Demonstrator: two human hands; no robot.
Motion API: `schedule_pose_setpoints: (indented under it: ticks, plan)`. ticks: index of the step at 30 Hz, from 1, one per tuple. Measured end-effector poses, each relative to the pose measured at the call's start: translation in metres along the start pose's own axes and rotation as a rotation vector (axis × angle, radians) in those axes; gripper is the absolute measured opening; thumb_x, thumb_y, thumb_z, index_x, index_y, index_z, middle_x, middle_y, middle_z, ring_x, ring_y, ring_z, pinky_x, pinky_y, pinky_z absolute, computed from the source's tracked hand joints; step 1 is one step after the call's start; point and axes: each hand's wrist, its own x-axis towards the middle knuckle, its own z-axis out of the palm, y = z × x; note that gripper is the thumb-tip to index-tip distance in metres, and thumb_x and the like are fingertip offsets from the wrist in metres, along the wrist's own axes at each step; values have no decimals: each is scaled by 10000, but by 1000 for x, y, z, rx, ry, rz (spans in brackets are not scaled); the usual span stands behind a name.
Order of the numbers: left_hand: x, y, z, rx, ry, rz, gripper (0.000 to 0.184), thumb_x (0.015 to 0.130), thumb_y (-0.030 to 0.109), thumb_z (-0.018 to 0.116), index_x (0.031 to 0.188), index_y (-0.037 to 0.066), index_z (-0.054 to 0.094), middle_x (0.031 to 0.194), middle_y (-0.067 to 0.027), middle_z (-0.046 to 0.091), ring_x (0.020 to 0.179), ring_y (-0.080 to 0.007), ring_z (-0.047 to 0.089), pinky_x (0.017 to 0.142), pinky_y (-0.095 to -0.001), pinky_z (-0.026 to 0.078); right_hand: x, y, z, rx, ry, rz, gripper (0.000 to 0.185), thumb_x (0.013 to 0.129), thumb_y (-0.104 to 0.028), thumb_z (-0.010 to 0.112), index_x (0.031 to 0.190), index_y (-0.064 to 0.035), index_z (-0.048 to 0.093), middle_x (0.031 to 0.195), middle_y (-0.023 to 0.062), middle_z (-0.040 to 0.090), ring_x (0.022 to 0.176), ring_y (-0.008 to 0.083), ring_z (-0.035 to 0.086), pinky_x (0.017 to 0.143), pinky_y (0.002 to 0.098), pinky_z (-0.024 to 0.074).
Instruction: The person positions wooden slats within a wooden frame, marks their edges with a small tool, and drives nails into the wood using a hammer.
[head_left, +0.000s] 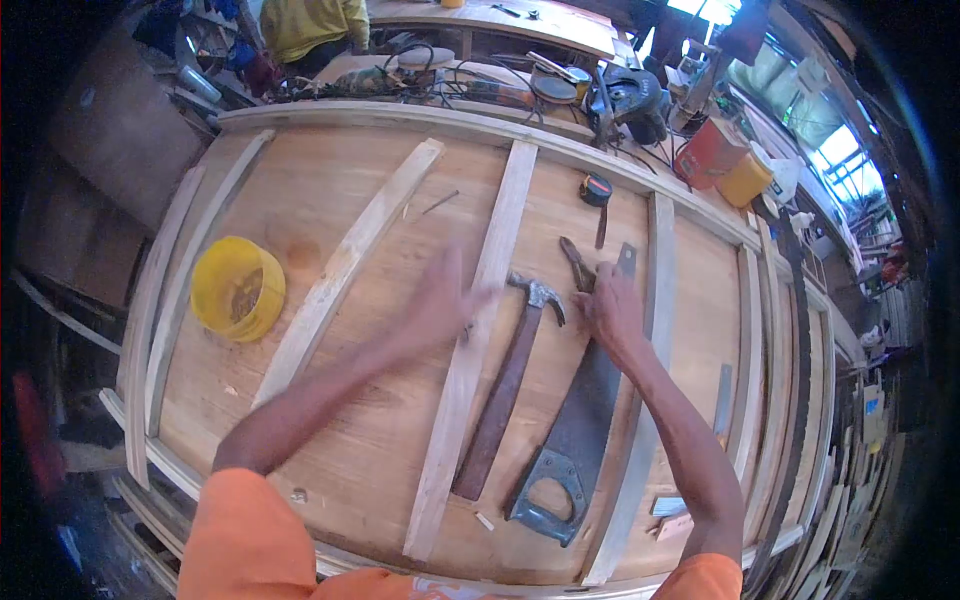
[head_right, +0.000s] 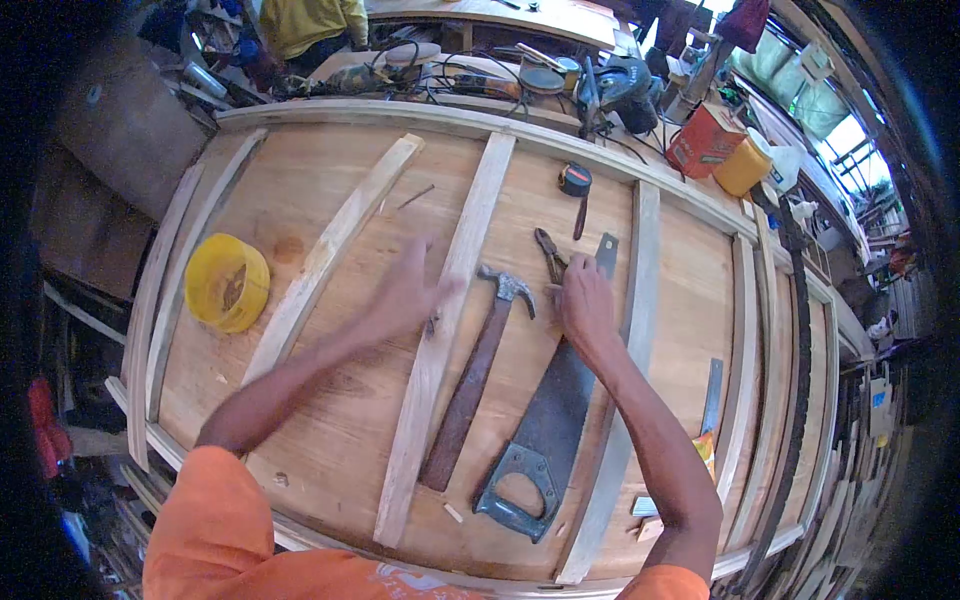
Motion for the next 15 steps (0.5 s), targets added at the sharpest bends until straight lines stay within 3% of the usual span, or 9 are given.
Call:
schedule_pose_setpoints:
  ticks: [3,5,7,9,10,12,13,14,15]
  plan:
    - [-65,19,10,-130,-97,36,967,862,347,807,1559,-63,276,1571,-304,359,1479,-432,354,1225,-470,301,8,-7,-12,-9,-106,-2,320,892,-118,709,1100,63,546,1022,267,636,981,460,640,836,518,523]
    - [-84,19,20,-5,3,63,1076,826,340,829,1584,-83,193,1627,-311,269,1532,-422,271,1241,-474,273,20,2,-4,-17,-121,23,318,890,-148,710,1075,70,572,1020,271,640,935,472,656,811,521,537]
    - [-88,23,21,21,-1,50,1078,814,294,815,1587,-93,171,1636,-321,246,1543,-420,250,1253,-461,251,31,11,1,-25,-132,46,324,888,-178,712,1051,78,598,1018,275,644,889,485,671,785,523,551]
    - [-86,27,22,50,4,40,1081,802,248,800,1590,-103,149,1644,-331,223,1554,-418,228,1265,-448,230,45,17,1,-78,-132,98,357,917,-269,705,952,84,661,915,266,674,760,458,693,702,490,567]
    - [-83,24,24,-76,-2,15,1083,780,208,779,1591,-111,136,1644,-329,228,1553,-417,231,1271,-430,216,50,17,-2,-77,-130,92,357,917,-269,705,952,84,661,915,266,674,760,458,693,702,490,567]
    - [-68,37,2,-203,2,-5,1087,758,169,759,1591,-119,123,1644,-328,233,1551,-415,234,1277,-412,203,62,17,-17,227,-192,372,419,953,-346,701,870,65,702,762,217,667,685,356,701,650,430,558]
    - [-56,67,-38,-307,-104,-92,1076,746,127,731,1594,-120,115,1645,-322,238,1552,-407,236,1280,-397,195,64,16,-25,332,-244,417,452,986,-404,689,873,33,710,682,137,671,672,235,703,610,366,531]
    - [-54,83,-59,-411,-213,-187,1068,734,85,704,1596,-122,107,1647,-316,243,1553,-398,239,1282,-383,188,61,19,-22,336,-254,427,452,986,-404,689,873,33,710,682,137,671,672,235,703,610,366,531]
    - [-59,73,-49,-411,-212,-191,1068,734,85,704,1596,-122,107,1647,-316,243,1553,-398,239,1282,-383,188,64,22,-23,620,-300,460,434,989,-406,688,885,14,718,745,127,698,697,207,709,605,344,524]
